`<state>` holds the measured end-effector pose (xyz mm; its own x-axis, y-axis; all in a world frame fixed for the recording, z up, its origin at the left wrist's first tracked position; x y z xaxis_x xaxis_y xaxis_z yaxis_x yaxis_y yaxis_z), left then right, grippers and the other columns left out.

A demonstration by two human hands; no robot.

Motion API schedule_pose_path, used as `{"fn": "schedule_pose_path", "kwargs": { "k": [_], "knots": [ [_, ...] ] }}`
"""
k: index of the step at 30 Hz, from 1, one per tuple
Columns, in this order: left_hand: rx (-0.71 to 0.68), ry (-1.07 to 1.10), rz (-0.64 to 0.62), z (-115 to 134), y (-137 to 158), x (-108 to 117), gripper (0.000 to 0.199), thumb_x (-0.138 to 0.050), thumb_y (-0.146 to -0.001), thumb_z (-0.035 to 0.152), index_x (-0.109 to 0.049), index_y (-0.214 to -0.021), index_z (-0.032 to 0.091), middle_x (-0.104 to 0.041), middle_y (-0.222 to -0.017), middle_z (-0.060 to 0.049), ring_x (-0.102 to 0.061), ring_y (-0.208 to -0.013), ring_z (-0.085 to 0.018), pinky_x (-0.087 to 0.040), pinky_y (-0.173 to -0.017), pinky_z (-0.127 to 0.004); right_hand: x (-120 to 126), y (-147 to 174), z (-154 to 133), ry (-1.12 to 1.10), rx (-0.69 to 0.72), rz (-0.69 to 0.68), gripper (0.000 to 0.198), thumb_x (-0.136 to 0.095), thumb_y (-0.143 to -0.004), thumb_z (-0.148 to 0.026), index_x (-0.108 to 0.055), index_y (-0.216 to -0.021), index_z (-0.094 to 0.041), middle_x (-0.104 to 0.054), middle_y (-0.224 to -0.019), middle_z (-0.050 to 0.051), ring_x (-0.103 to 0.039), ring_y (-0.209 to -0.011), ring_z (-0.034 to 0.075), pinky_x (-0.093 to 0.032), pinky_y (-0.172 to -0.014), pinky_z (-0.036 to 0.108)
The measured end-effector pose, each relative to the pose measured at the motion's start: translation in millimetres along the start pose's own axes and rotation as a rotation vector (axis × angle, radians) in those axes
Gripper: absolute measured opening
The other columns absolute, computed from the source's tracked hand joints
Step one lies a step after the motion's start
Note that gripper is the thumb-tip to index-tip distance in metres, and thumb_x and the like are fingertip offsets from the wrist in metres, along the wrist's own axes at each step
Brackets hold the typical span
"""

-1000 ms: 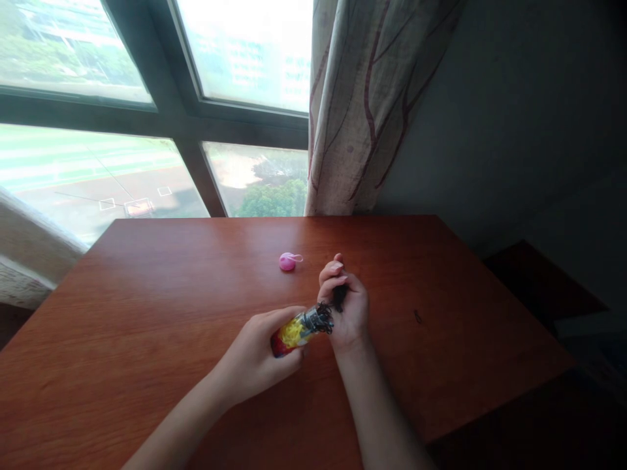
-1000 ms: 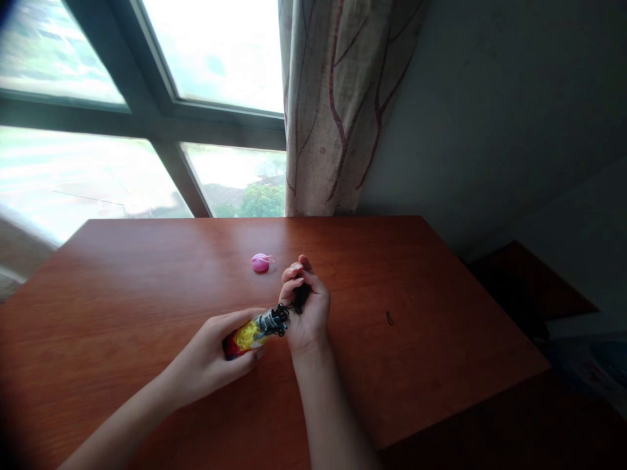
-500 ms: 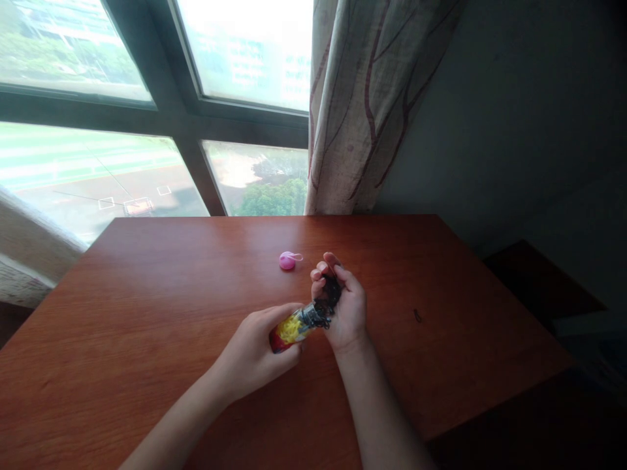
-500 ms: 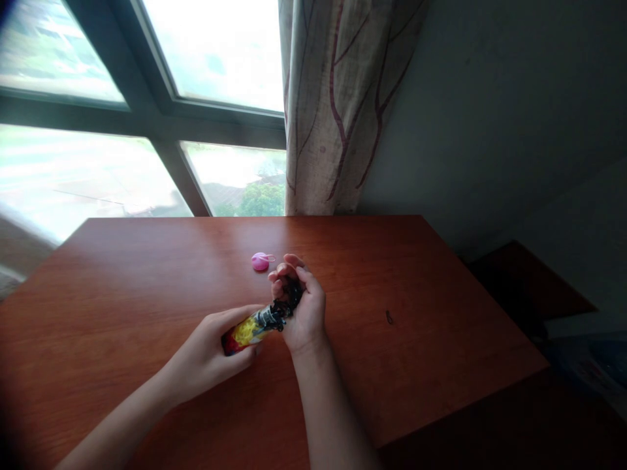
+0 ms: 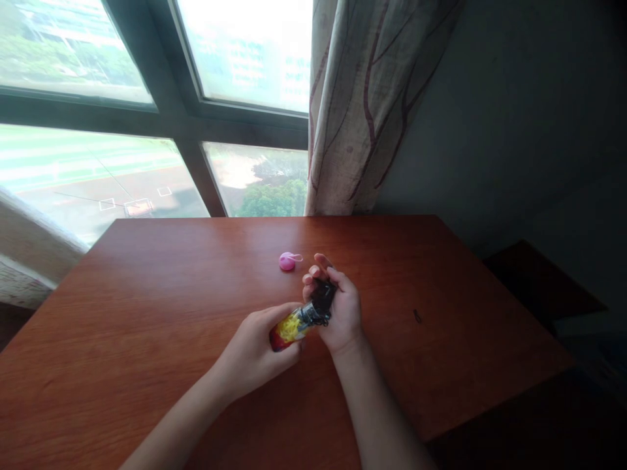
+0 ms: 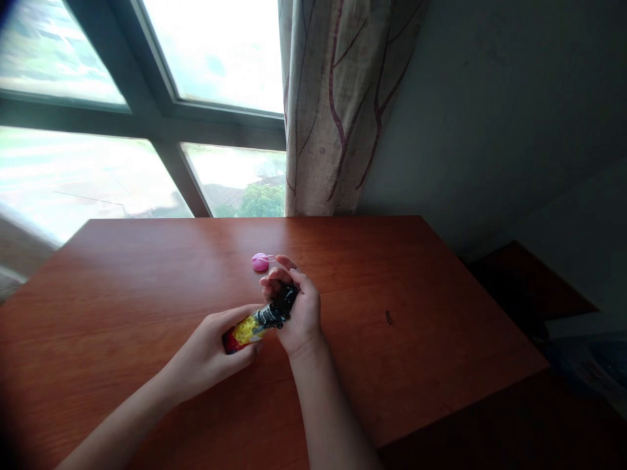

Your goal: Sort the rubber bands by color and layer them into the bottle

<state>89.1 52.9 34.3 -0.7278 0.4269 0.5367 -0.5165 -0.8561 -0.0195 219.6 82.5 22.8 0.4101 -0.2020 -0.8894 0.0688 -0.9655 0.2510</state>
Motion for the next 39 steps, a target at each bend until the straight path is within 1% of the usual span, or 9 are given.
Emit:
{"fn": "schedule_pose_path", "kwargs": {
  "k": [3,6,9,12,18,23,27,33,39],
  "knots": [
    [0.013,-0.007,0.013,0.3,-0.4,0.4,0.046,-0.054,-0.073,0.013,-0.064,-0.118,0.013,-0.068,-0.087,-0.001,-0.062,-0.077,-0.016,-0.048,-0.074,-0.023,-1.8,1.7,2.2,0.067,0.036,0.005,0.021,-0.059,-0.083,-0.024,-0.066,-0.102,-0.019,-0.073,-0.076,0.0,-0.067,-0.067,0.012,-0.053,-0.058,0.019],
    [0.015,-0.013,0.032,0.3,-1.0,0.6,0.041,-0.054,-0.072,0.013,-0.065,-0.112,0.014,-0.068,-0.087,-0.001,-0.061,-0.077,-0.016,-0.048,-0.074,-0.024,-4.9,3.5,3.1,0.119,0.082,-0.016,0.025,-0.056,-0.084,-0.023,-0.064,-0.108,-0.021,-0.074,-0.081,0.001,-0.068,-0.068,0.012,-0.053,-0.062,0.021],
    [0.015,-0.02,0.054,0.2,-1.5,1.2,0.035,-0.054,-0.072,0.012,-0.065,-0.105,0.014,-0.067,-0.085,-0.001,-0.061,-0.076,-0.015,-0.047,-0.073,-0.023,-7.7,5.1,4.2,0.168,0.125,-0.041,0.032,-0.056,-0.081,-0.021,-0.062,-0.113,-0.021,-0.075,-0.088,0.003,-0.068,-0.071,0.013,-0.053,-0.065,0.023],
    [0.014,-0.014,0.069,0.8,-1.3,1.9,0.033,-0.054,-0.072,0.012,-0.065,-0.102,0.015,-0.068,-0.086,0.0,-0.061,-0.074,-0.014,-0.046,-0.071,-0.022,-9.1,6.3,6.1,0.209,0.153,-0.066,0.039,-0.055,-0.079,-0.02,-0.06,-0.117,-0.02,-0.075,-0.095,0.005,-0.069,-0.074,0.015,-0.053,-0.068,0.026],
    [0.016,-0.015,0.1,1.7,-0.7,2.8,0.03,-0.053,-0.072,0.011,-0.064,-0.1,0.015,-0.067,-0.083,0.001,-0.056,-0.07,-0.012,-0.043,-0.067,-0.02,-11.2,8.7,9.7,0.274,0.21,-0.124,0.044,-0.049,-0.074,-0.016,-0.061,-0.116,-0.019,-0.073,-0.105,0.008,-0.067,-0.08,0.016,-0.05,-0.069,0.026],
    [0.015,-0.038,0.139,1.9,-0.3,3.8,0.027,-0.054,-0.072,0.012,-0.065,-0.097,0.015,-0.065,-0.079,0.001,-0.054,-0.068,-0.012,-0.042,-0.065,-0.02,-13.5,10.1,11.8,0.275,0.228,-0.145,0.041,-0.05,-0.069,-0.011,-0.066,-0.107,-0.019,-0.072,-0.094,0.005,-0.065,-0.079,0.015,-0.048,-0.071,0.025],
    [0.038,-0.019,0.161,1.9,0.4,4.0,0.028,-0.055,-0.072,0.014,-0.066,-0.098,0.014,-0.064,-0.077,0.002,-0.053,-0.067,-0.012,-0.042,-0.064,-0.02,-13.7,9.0,12.0,0.257,0.233,-0.145,0.037,-0.054,-0.066,-0.009,-0.069,-0.098,-0.02,-0.07,-0.084,0.002,-0.061,-0.073,0.013,-0.046,-0.067,0.024],
    [0.071,0.044,0.178,1.6,0.2,3.2,0.03,-0.056,-0.071,0.015,-0.068,-0.099,0.014,-0.066,-0.078,0.001,-0.055,-0.069,-0.012,-0.042,-0.064,-0.019,-15.2,8.3,13.1,0.249,0.238,-0.16,0.034,-0.052,-0.062,-0.006,-0.069,-0.087,-0.023,-0.063,-0.077,-0.002,-0.056,-0.071,0.012,-0.046,-0.069,0.023],
    [0.071,0.023,0.188,2.2,-0.5,2.2,0.028,-0.056,-0.07,0.014,-0.07,-0.095,0.014,-0.065,-0.073,0.003,-0.055,-0.065,-0.012,-0.041,-0.062,-0.019,-12.1,7.6,14.8,0.28,0.235,-0.164,0.035,-0.052,-0.058,-0.005,-0.069,-0.083,-0.021,-0.061,-0.073,-0.002,-0.055,-0.069,0.011,-0.045,-0.068,0.022]
  ]
}}
Point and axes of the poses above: each hand's wrist, its own y-axis away from the middle knuckle, its own x-axis out of the back of the hand, z = x × y, the point moved 4 cm from there along -y, towards the middle knuckle
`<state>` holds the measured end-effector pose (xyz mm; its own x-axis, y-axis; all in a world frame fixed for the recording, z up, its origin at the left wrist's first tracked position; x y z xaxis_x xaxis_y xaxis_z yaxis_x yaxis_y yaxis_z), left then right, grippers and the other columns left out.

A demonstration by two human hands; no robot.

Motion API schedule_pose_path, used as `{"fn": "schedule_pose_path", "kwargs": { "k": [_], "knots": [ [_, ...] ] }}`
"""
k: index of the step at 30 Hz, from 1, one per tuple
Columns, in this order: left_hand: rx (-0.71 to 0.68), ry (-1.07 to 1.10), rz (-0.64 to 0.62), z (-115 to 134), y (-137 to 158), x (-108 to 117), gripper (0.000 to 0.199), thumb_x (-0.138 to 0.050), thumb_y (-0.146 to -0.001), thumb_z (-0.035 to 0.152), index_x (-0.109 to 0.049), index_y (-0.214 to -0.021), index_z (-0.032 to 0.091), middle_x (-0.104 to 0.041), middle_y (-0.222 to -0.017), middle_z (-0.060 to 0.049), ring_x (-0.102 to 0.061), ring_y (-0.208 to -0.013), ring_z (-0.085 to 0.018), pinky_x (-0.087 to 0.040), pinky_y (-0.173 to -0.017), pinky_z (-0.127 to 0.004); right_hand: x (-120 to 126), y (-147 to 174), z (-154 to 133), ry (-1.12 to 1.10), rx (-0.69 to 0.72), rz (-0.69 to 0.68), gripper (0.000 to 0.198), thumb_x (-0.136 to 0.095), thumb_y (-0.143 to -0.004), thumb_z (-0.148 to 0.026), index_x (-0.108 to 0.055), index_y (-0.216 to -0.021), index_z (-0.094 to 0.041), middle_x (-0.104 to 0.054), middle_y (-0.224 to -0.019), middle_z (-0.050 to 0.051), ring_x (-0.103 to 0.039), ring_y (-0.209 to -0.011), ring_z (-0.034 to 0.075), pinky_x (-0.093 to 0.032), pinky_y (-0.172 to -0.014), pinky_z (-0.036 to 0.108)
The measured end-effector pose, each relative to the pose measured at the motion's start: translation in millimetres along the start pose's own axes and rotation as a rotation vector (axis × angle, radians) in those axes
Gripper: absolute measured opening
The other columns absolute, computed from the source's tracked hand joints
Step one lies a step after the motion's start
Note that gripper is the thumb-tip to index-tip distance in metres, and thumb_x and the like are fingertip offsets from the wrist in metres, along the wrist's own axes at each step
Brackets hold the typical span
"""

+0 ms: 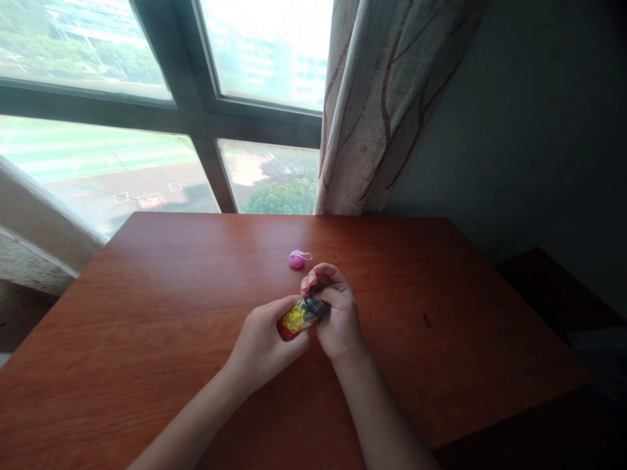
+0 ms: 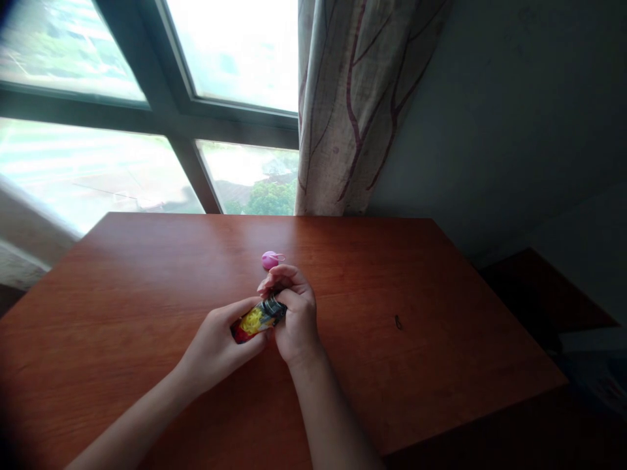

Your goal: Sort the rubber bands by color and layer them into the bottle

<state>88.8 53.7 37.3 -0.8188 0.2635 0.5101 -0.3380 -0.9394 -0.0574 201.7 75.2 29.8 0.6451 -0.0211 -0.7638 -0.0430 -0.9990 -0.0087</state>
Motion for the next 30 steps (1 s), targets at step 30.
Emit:
{"fn": "schedule_pose_path", "kwargs": {
  "k": [30],
  "knots": [
    [-0.102,-0.187,0.035,1.1,2.1,2.7,0.032,-0.056,-0.07,0.012,-0.066,-0.101,0.019,-0.071,-0.089,-0.001,-0.064,-0.077,-0.016,-0.045,-0.071,-0.023,0.8,-0.7,-2.3,-0.022,-0.004,-0.034,0.046,-0.047,-0.054,0.0,-0.068,-0.087,-0.024,-0.066,-0.078,-0.004,-0.06,-0.074,0.011,-0.047,-0.065,0.019]
  ]
}}
Point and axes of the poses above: each hand's wrist, its own y-axis away from the middle knuckle, its own x-axis out of the back of the hand, z = x × y, the point moved 4 cm from there along -y, towards the middle knuckle
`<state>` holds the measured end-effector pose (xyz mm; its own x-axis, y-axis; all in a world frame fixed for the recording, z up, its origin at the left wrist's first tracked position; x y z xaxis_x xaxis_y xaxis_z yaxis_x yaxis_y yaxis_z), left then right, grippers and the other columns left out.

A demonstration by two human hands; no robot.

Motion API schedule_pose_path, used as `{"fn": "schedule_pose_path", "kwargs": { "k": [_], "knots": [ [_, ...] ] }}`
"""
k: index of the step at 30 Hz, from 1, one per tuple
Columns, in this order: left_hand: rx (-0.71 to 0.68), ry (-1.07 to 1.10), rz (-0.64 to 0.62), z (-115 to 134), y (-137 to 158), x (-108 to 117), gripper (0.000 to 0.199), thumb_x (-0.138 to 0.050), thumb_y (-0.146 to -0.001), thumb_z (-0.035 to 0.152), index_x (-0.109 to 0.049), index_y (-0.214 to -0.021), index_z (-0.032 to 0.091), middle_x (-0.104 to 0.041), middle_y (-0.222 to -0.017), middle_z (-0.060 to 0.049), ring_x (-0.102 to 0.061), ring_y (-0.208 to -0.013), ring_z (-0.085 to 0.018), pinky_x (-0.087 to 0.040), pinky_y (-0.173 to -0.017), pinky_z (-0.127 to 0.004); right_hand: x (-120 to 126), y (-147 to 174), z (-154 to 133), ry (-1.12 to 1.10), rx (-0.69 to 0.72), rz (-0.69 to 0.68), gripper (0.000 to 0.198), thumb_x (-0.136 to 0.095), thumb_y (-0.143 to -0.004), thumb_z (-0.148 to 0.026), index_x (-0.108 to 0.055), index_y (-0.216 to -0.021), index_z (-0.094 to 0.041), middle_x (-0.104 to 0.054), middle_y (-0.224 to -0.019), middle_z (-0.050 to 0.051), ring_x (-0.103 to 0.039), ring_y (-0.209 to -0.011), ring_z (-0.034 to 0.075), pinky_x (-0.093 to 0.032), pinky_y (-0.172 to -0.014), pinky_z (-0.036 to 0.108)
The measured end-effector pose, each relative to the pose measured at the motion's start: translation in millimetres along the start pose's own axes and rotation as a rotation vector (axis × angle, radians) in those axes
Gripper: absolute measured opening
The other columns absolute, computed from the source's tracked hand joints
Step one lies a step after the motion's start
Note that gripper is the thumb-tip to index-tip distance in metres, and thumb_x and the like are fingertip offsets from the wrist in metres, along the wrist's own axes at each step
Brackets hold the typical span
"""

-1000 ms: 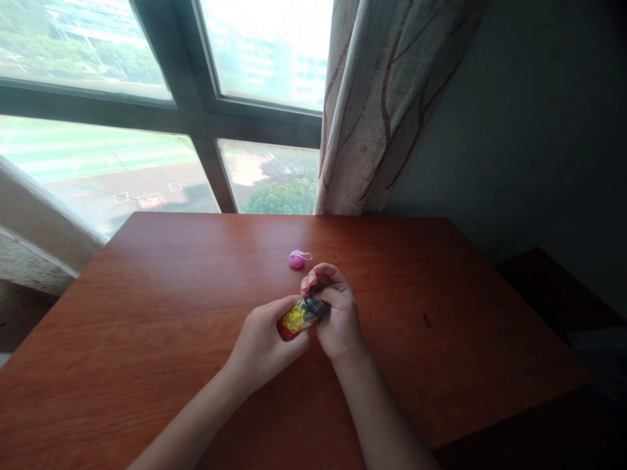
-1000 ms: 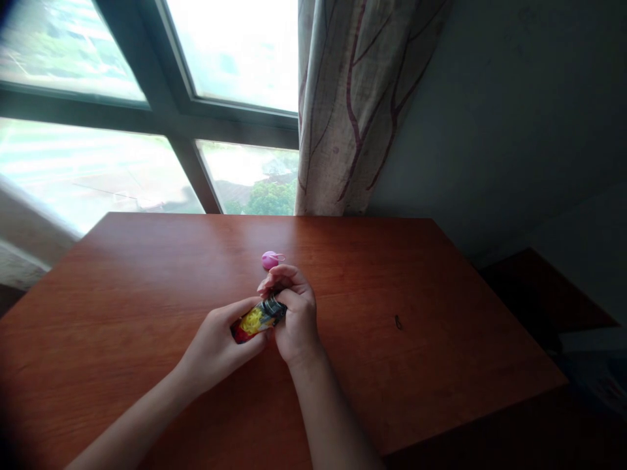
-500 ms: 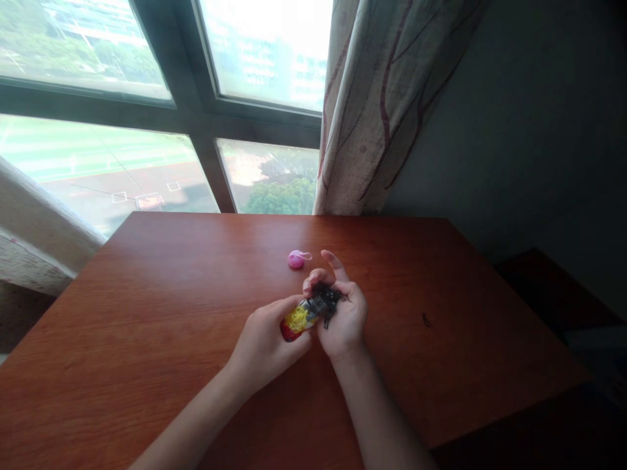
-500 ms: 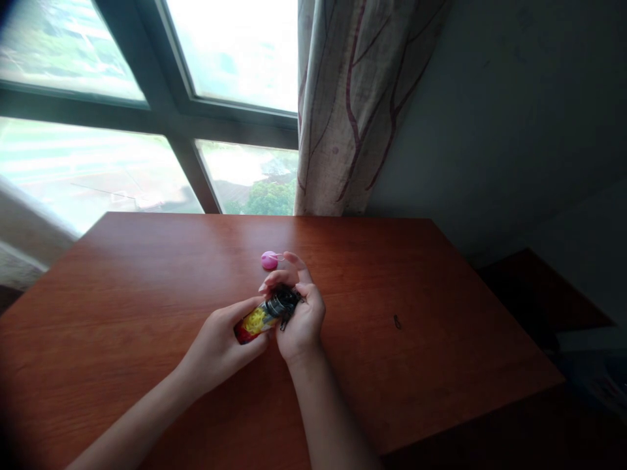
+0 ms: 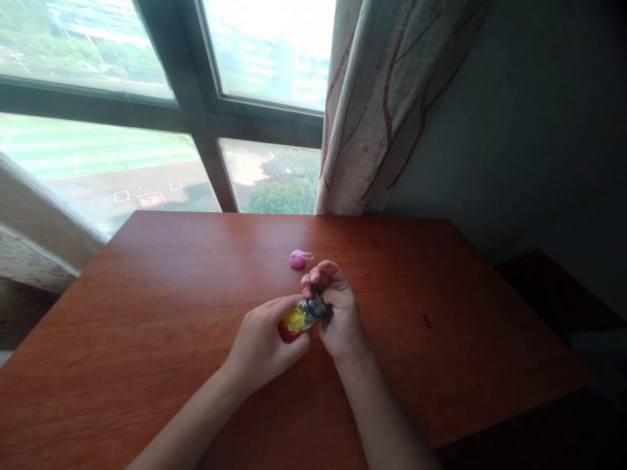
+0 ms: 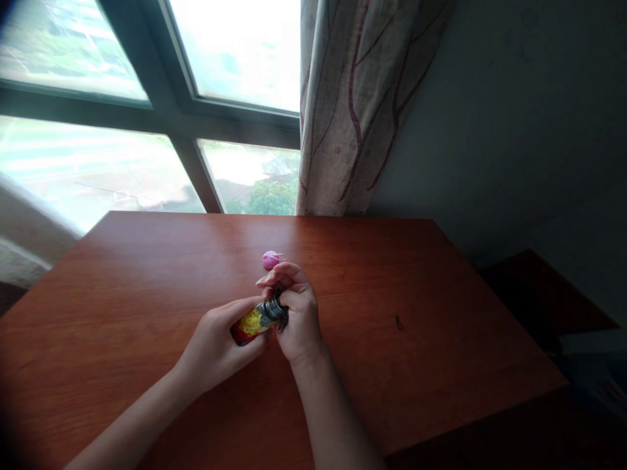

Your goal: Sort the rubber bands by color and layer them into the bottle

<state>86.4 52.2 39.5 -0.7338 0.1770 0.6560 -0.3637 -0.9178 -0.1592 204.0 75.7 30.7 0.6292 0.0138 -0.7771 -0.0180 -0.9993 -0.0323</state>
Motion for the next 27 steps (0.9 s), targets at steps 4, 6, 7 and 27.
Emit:
{"fn": "schedule_pose_path", "kwargs": {
  "k": [4,6,7,27],
  "knots": [
    [-0.017,-0.097,0.029,-3.1,1.8,1.5,0.034,-0.058,-0.07,0.015,-0.065,-0.103,0.02,-0.071,-0.092,-0.002,-0.065,-0.081,-0.019,-0.045,-0.072,-0.025,0.8,-1.4,3.2,0.055,-0.084,-0.071,0.042,-0.049,-0.055,0.002,-0.07,-0.081,-0.023,-0.069,-0.088,-0.003,-0.064,-0.084,0.012,-0.049,-0.074,0.02],
    [-0.018,-0.136,0.038,-4.5,2.2,1.4,0.032,-0.058,-0.071,0.016,-0.065,-0.101,0.021,-0.071,-0.091,-0.002,-0.065,-0.079,-0.019,-0.045,-0.07,-0.025,0.8,-1.6,5.5,0.051,-0.12,-0.088,0.039,-0.05,-0.056,0.002,-0.071,-0.08,-0.022,-0.069,-0.09,-0.003,-0.065,-0.086,0.012,-0.049,-0.079,0.021],
    [-0.019,-0.143,0.044,-4.7,2.3,1.4,0.031,-0.058,-0.07,0.016,-0.065,-0.1,0.021,-0.071,-0.091,-0.002,-0.066,-0.078,-0.019,-0.045,-0.07,-0.025,0.9,-1.6,6.3,0.044,-0.119,-0.085,0.039,-0.051,-0.056,0.002,-0.07,-0.079,-0.021,-0.069,-0.09,-0.003,-0.065,-0.087,0.012,-0.049,-0.081,0.021],
    [0.032,-0.034,0.018,-5.6,-1.1,-0.8,0.039,-0.059,-0.073,0.015,-0.064,-0.11,0.025,-0.072,-0.099,0.001,-0.066,-0.088,-0.018,-0.046,-0.074,-0.024,10.8,-2.2,7.3,-0.229,-0.106,0.212,0.018,-0.054,-0.074,-0.016,-0.068,-0.082,-0.022,-0.073,-0.08,-0.001,-0.068,-0.08,0.014,-0.053,-0.075,0.026]
  ]
}}
Point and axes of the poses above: each hand's wrist, its own y-axis away from the middle knuckle, its own x-axis out of the back of the hand, z = x × y, the point moved 4 cm from there along -y, towards the middle knuckle
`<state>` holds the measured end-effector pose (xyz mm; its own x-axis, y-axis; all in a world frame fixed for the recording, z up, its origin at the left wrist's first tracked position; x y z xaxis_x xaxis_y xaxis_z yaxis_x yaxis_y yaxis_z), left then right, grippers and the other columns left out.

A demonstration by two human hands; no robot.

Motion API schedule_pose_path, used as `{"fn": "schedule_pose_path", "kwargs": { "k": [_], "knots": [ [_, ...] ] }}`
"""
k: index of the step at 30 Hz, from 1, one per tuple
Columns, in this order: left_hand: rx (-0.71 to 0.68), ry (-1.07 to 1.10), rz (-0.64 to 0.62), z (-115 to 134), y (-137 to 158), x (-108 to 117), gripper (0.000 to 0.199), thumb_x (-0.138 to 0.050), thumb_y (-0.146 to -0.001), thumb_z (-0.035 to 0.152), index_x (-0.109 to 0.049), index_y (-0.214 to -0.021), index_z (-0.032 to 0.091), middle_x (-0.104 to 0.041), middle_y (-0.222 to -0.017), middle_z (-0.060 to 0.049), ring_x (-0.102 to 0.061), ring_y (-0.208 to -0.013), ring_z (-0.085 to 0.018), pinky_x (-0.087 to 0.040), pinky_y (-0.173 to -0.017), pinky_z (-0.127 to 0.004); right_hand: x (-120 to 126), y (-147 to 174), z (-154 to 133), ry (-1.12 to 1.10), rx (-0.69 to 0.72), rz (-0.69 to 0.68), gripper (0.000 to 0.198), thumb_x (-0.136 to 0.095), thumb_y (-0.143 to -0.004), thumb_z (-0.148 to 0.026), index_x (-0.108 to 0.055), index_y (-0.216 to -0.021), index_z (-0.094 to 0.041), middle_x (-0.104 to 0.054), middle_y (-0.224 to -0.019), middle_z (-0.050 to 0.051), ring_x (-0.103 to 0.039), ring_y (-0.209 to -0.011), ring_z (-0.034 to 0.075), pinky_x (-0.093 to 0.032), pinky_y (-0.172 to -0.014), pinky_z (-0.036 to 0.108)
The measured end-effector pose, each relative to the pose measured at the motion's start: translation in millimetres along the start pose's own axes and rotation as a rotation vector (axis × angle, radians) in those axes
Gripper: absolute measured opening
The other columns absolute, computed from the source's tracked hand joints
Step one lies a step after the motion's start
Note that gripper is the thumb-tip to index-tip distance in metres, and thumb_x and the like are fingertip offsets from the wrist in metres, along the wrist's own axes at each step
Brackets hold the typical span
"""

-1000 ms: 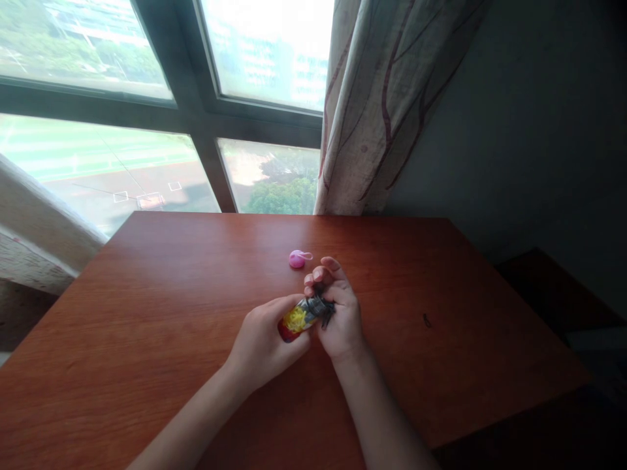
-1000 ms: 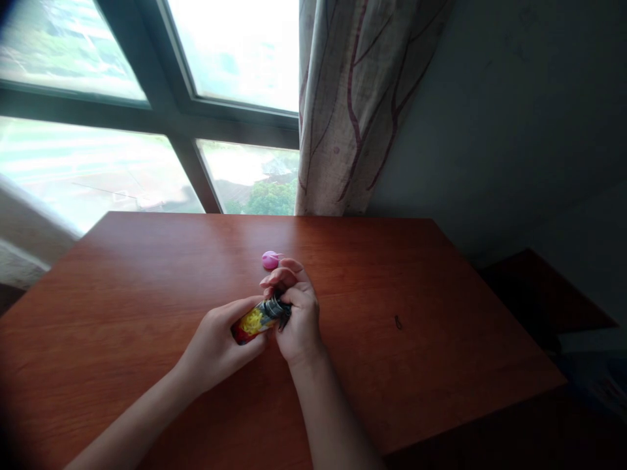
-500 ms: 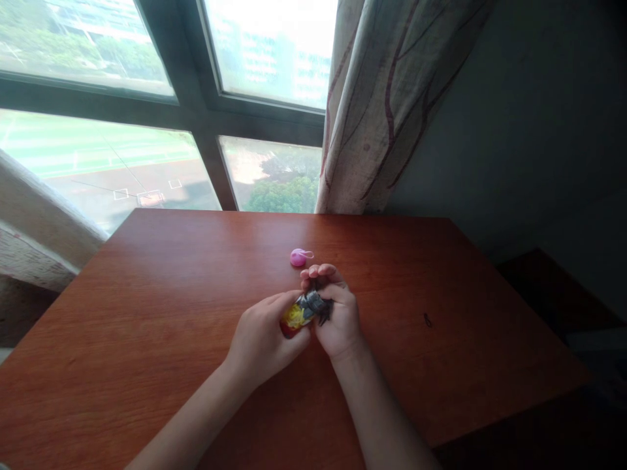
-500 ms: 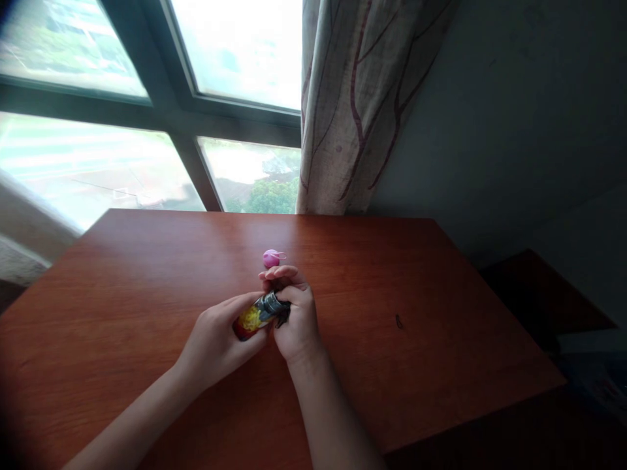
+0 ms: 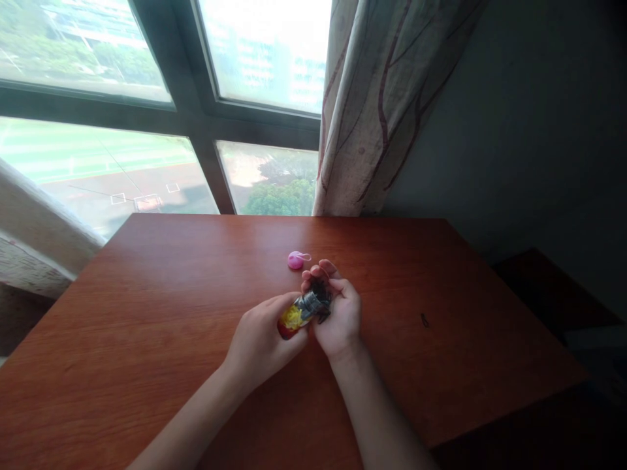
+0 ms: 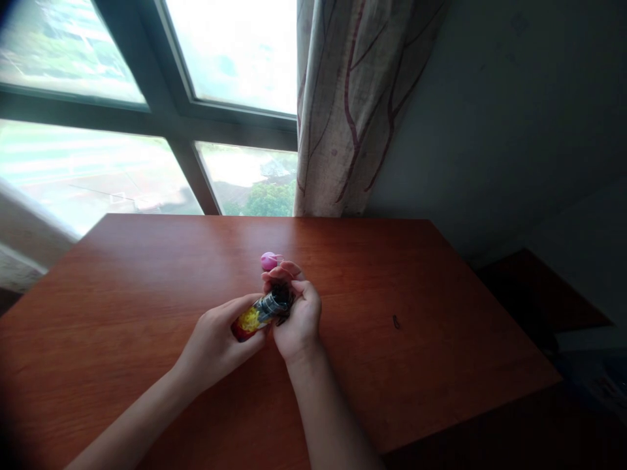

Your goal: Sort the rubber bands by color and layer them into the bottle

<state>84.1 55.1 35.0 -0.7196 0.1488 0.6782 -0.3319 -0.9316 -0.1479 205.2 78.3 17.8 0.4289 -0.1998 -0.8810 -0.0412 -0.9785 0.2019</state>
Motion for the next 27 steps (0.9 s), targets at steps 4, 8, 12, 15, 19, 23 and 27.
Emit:
{"fn": "schedule_pose_path", "kwargs": {
  "k": [4,8,12,15,19,23,27],
  "knots": [
    [0.001,0.002,0.012,0.3,-0.5,0.4,0.039,-0.059,-0.072,0.016,-0.065,-0.11,0.024,-0.072,-0.1,0.0,-0.067,-0.089,-0.018,-0.047,-0.075,-0.024,-2.2,1.7,0.5,0.064,0.029,-0.07,0.031,-0.052,-0.062,-0.004,-0.067,-0.082,-0.023,-0.072,-0.084,-0.003,-0.068,-0.082,0.012,-0.051,-0.077,0.024],
    [0.007,-0.019,0.008,-0.4,-1.2,1.5,0.035,-0.06,-0.071,0.016,-0.065,-0.105,0.023,-0.072,-0.095,0.0,-0.066,-0.085,-0.019,-0.046,-0.073,-0.024,-3.5,1.8,3.8,0.102,0.054,-0.08,0.035,-0.052,-0.057,0.0,-0.066,-0.078,-0.023,-0.071,-0.081,-0.005,-0.067,-0.085,0.011,-0.05,-0.08,0.022],
    [0.011,-0.104,-0.01,-1.1,-0.7,2.0,0.029,-0.059,-0.071,0.018,-0.065,-0.099,0.022,-0.071,-0.089,-0.001,-0.065,-0.08,-0.019,-0.044,-0.069,-0.025,-3.2,-0.5,10.4,0.171,0.056,-0.088,0.037,-0.051,-0.054,0.002,-0.068,-0.076,-0.022,-0.071,-0.081,-0.005,-0.068,-0.089,0.012,-0.049,-0.085,0.021],
    [0.016,-0.175,-0.028,-1.2,0.0,1.6,0.024,-0.059,-0.072,0.021,-0.064,-0.095,0.021,-0.07,-0.084,-0.001,-0.064,-0.075,-0.019,-0.042,-0.065,-0.026,-1.7,-2.0,14.0,0.238,0.035,-0.1,0.036,-0.051,-0.053,0.001,-0.07,-0.074,-0.02,-0.072,-0.081,-0.003,-0.068,-0.09,0.012,-0.048,-0.085,0.02],
    [0.01,-0.138,-0.021,-0.4,-0.2,2.3,0.026,-0.059,-0.072,0.021,-0.064,-0.097,0.022,-0.069,-0.084,0.0,-0.063,-0.076,-0.018,-0.042,-0.066,-0.025,-0.6,-0.6,11.6,0.186,0.027,-0.096,0.036,-0.052,-0.053,0.001,-0.069,-0.075,-0.022,-0.072,-0.081,-0.004,-0.067,-0.09,0.011,-0.048,-0.085,0.02],
    [0.023,-0.04,-0.015,-0.6,-1.8,3.5,0.026,-0.057,-0.074,0.02,-0.065,-0.099,0.021,-0.071,-0.088,0.0,-0.063,-0.078,-0.017,-0.044,-0.067,-0.022,-0.7,2.4,6.8,0.076,0.009,-0.05,0.031,-0.053,-0.058,-0.005,-0.067,-0.079,-0.023,-0.073,-0.087,-0.003,-0.068,-0.092,0.015,-0.05,-0.09,0.027],
    [0.036,0.028,-0.031,-0.7,-3.0,4.0,0.028,-0.056,-0.074,0.019,-0.065,-0.1,0.019,-0.07,-0.085,0.0,-0.062,-0.074,-0.015,-0.045,-0.067,-0.021,0.2,2.3,5.5,0.03,-0.014,-0.003,0.023,-0.054,-0.065,-0.011,-0.067,-0.081,-0.022,-0.074,-0.087,-0.001,-0.069,-0.091,0.016,-0.05,-0.092,0.031]
  ]
}}
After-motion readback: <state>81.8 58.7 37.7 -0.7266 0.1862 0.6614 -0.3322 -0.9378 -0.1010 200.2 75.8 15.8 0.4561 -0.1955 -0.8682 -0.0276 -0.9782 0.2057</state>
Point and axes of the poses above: each hand's wrist, its own y-axis away from the middle knuckle, its own x-axis out of the back of the hand, z = x × y, the point moved 4 cm from there along -y, towards the middle knuckle
